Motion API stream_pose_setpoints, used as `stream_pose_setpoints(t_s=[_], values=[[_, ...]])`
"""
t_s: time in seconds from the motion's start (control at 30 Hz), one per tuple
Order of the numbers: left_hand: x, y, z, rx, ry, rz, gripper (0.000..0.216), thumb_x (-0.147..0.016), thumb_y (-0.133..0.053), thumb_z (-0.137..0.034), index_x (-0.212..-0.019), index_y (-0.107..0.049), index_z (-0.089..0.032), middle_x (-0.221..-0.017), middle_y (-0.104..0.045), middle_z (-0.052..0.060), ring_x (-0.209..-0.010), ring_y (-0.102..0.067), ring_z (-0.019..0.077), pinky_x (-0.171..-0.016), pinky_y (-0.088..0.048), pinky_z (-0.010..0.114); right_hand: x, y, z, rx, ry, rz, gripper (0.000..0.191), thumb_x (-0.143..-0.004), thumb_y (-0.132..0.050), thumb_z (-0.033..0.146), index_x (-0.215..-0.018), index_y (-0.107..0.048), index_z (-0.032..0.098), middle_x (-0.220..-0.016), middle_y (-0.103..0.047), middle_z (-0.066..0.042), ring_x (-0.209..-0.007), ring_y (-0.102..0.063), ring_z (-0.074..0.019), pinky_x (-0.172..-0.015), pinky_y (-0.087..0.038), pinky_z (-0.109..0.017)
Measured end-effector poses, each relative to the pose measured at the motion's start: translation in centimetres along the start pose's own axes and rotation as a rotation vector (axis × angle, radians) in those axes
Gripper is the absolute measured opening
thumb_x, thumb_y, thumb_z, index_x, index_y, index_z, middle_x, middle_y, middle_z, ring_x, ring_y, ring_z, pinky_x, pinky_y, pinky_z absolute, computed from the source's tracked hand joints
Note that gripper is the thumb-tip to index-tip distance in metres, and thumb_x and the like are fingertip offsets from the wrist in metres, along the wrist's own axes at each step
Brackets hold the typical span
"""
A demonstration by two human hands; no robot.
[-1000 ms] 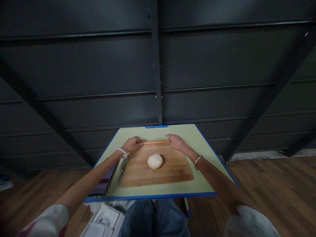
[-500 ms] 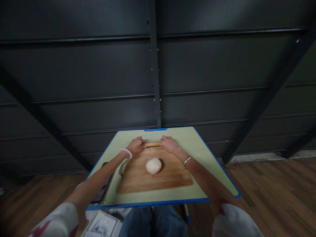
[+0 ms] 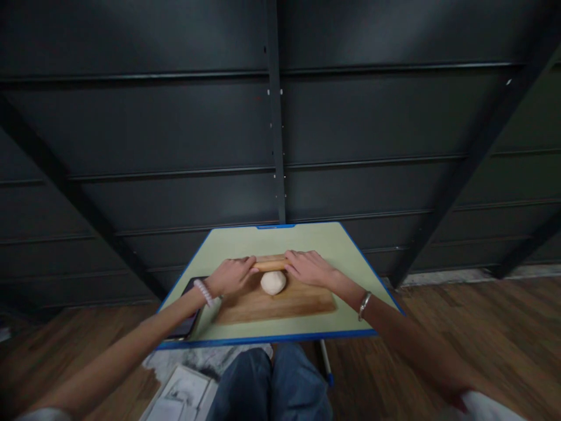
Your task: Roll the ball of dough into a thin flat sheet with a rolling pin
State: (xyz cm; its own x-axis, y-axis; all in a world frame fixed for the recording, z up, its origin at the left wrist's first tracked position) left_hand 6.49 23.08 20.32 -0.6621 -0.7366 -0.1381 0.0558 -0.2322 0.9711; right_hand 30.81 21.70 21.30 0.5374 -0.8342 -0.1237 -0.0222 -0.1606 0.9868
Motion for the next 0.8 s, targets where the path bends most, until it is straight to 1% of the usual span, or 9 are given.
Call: stream_pose_setpoints(t_s=[0.1, 0.17, 0.3, 0.43, 0.53, 0.6, 0.67, 0.73, 0.8], values=[[0.2, -0.2, -0.7, 0.006, -0.007, -0.006, 0.04, -0.097, -0.018, -0.042, -0.105, -0.049, -0.018, -0.094, -0.064, 0.009, -0.081, -0.063, 0.0233, -0.067, -0.045, 0.033, 0.4, -0.5, 0.4, -0.009, -0.005, -0.021, 0.037, -0.097, -0.026, 0.041, -0.116, -0.046, 0.017, -0.106, -0.065, -0.012, -0.094, -0.062, -0.0239, -0.076, -0.042, -0.031], [0.0, -0.4, -0.7, 0.017, 0.02, -0.002, 0.042, -0.096, -0.018, -0.042, -0.105, -0.051, -0.017, -0.095, -0.064, 0.01, -0.08, -0.063, 0.0235, -0.067, -0.045, 0.033, 0.3, -0.9, 0.5, -0.004, -0.024, -0.033, 0.038, -0.097, -0.026, 0.042, -0.116, -0.049, 0.017, -0.11, -0.064, -0.012, -0.098, -0.061, -0.0233, -0.078, -0.042, -0.031], [0.0, -1.1, -0.8, 0.059, 0.105, -0.04, 0.045, -0.097, -0.016, -0.042, -0.102, -0.053, -0.017, -0.097, -0.064, 0.009, -0.083, -0.062, 0.0216, -0.071, -0.045, 0.033, -0.2, -1.6, 1.0, 0.036, -0.059, -0.057, 0.039, -0.097, -0.025, 0.039, -0.105, -0.058, 0.018, -0.105, -0.067, -0.011, -0.095, -0.062, -0.0228, -0.078, -0.043, -0.031], [1.2, -1.8, -1.8, 0.052, 0.158, -0.109, 0.042, -0.097, -0.02, -0.039, -0.099, -0.054, -0.016, -0.1, -0.063, 0.01, -0.092, -0.059, 0.0214, -0.075, -0.043, 0.032, 0.3, -2.2, 1.8, 0.024, -0.076, -0.166, 0.037, -0.096, -0.032, 0.04, -0.101, -0.061, 0.019, -0.105, -0.067, -0.011, -0.098, -0.06, -0.0229, -0.085, -0.04, -0.035], [2.3, -2.1, -2.9, 0.009, 0.171, -0.146, 0.037, -0.096, -0.027, -0.035, -0.11, -0.054, -0.014, -0.102, -0.062, 0.012, -0.095, -0.056, 0.0241, -0.079, -0.041, 0.035, 1.2, -2.8, 2.1, -0.045, -0.023, -0.23, 0.031, -0.095, -0.038, 0.035, -0.109, -0.06, 0.018, -0.114, -0.064, -0.01, -0.108, -0.056, -0.0222, -0.094, -0.036, -0.037], [3.0, -2.2, -3.5, 0.008, 0.177, -0.164, 0.038, -0.095, -0.029, -0.03, -0.123, -0.048, -0.013, -0.104, -0.062, 0.014, -0.096, -0.055, 0.0251, -0.081, -0.04, 0.038, 1.8, -3.2, 2.0, -0.09, 0.007, -0.257, 0.031, -0.094, -0.04, 0.031, -0.117, -0.058, 0.019, -0.119, -0.062, -0.01, -0.113, -0.053, -0.022, -0.098, -0.033, -0.04], [3.5, -2.5, -4.0, 0.034, 0.175, -0.172, 0.04, -0.094, -0.031, -0.023, -0.131, -0.042, -0.012, -0.11, -0.061, 0.014, -0.1, -0.054, 0.0248, -0.085, -0.038, 0.039, 2.4, -3.5, 2.0, -0.117, 0.033, -0.276, 0.034, -0.094, -0.04, 0.025, -0.125, -0.053, 0.02, -0.125, -0.058, -0.009, -0.118, -0.049, -0.0221, -0.101, -0.03, -0.043], [4.0, -2.8, -4.3, 0.082, 0.166, -0.181, 0.041, -0.091, -0.034, -0.017, -0.132, -0.042, -0.015, -0.116, -0.059, 0.013, -0.104, -0.053, 0.0238, -0.089, -0.036, 0.039, 3.0, -3.7, 1.9, -0.136, 0.066, -0.287, 0.038, -0.093, -0.04, 0.02, -0.129, -0.05, 0.022, -0.128, -0.056, -0.008, -0.122, -0.046, -0.0215, -0.102, -0.029, -0.044], [4.4, -3.2, -4.5, 0.145, 0.157, -0.201, 0.042, -0.089, -0.036, -0.014, -0.13, -0.044, -0.017, -0.12, -0.059, 0.011, -0.105, -0.053, 0.0226, -0.089, -0.036, 0.038, 3.5, -3.9, 1.9, -0.17, 0.092, -0.296, 0.039, -0.092, -0.041, 0.017, -0.129, -0.05, 0.023, -0.127, -0.057, -0.007, -0.12, -0.048, -0.0201, -0.102, -0.031, -0.042]])
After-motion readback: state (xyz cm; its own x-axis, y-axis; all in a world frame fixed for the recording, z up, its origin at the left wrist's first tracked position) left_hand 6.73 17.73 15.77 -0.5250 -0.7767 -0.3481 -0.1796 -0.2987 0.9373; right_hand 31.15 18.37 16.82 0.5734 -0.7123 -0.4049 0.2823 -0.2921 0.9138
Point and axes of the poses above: each hand's wrist, its own x-axis away from the middle knuckle, its own y-axis out of the back of the hand, z = x × y, the point moved 1 cm from there along -x, towards the middle knuckle
